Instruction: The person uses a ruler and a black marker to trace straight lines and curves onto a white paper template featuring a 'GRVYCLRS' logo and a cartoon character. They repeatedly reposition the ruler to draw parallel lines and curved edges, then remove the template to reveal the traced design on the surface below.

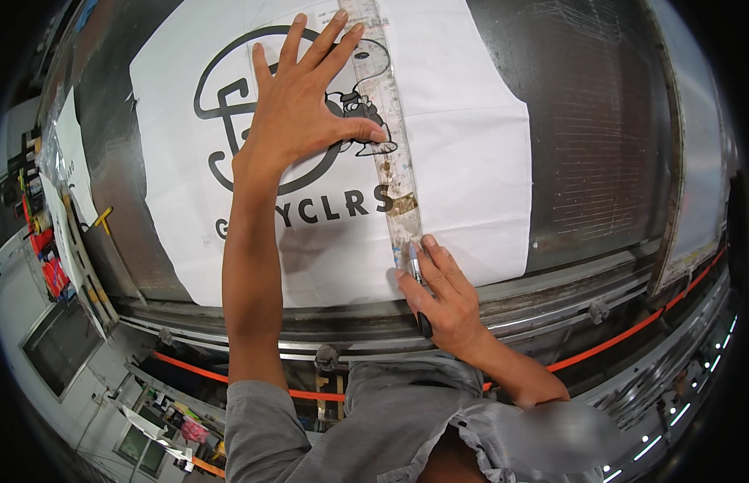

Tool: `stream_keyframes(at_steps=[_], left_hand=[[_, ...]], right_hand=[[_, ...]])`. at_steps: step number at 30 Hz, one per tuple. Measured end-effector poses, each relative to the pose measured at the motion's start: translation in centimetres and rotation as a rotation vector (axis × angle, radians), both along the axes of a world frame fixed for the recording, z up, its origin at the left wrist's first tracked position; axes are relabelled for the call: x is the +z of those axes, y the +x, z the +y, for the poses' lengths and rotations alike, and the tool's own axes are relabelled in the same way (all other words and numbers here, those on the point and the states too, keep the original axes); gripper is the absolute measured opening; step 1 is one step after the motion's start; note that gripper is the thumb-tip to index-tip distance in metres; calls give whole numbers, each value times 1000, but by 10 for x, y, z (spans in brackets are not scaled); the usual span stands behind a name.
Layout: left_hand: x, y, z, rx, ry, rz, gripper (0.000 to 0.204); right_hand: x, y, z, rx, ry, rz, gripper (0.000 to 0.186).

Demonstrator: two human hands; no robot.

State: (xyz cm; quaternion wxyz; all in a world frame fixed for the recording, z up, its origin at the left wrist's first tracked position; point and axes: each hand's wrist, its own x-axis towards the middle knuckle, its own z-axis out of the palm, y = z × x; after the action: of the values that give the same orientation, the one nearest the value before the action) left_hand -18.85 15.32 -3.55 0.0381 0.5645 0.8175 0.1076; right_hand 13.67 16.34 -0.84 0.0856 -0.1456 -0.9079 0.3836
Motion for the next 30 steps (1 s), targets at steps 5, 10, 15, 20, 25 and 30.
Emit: stream_keyframes(at_steps=[5,10,15,20,25,30], left_hand=[[0,0,1,6,-14,10,133],[0,0,0,6,-21,15,133],[0,0,4,-36,2,28,129],[-4,-3,1,-31,-4,64,130],[-7,-4,1,-49,11,81,132],[-7,-5,0,-44,0,99,131]], right_hand=[[-2,1,0,2,19,10,30],[0,0,1,8,11,4,30],[1,0,2,5,3,-10,30],[-2,1,1,15,12,-1,30],[-4,2,0,18,21,-6,30],[-4,3,0,24,11,-14,31]])
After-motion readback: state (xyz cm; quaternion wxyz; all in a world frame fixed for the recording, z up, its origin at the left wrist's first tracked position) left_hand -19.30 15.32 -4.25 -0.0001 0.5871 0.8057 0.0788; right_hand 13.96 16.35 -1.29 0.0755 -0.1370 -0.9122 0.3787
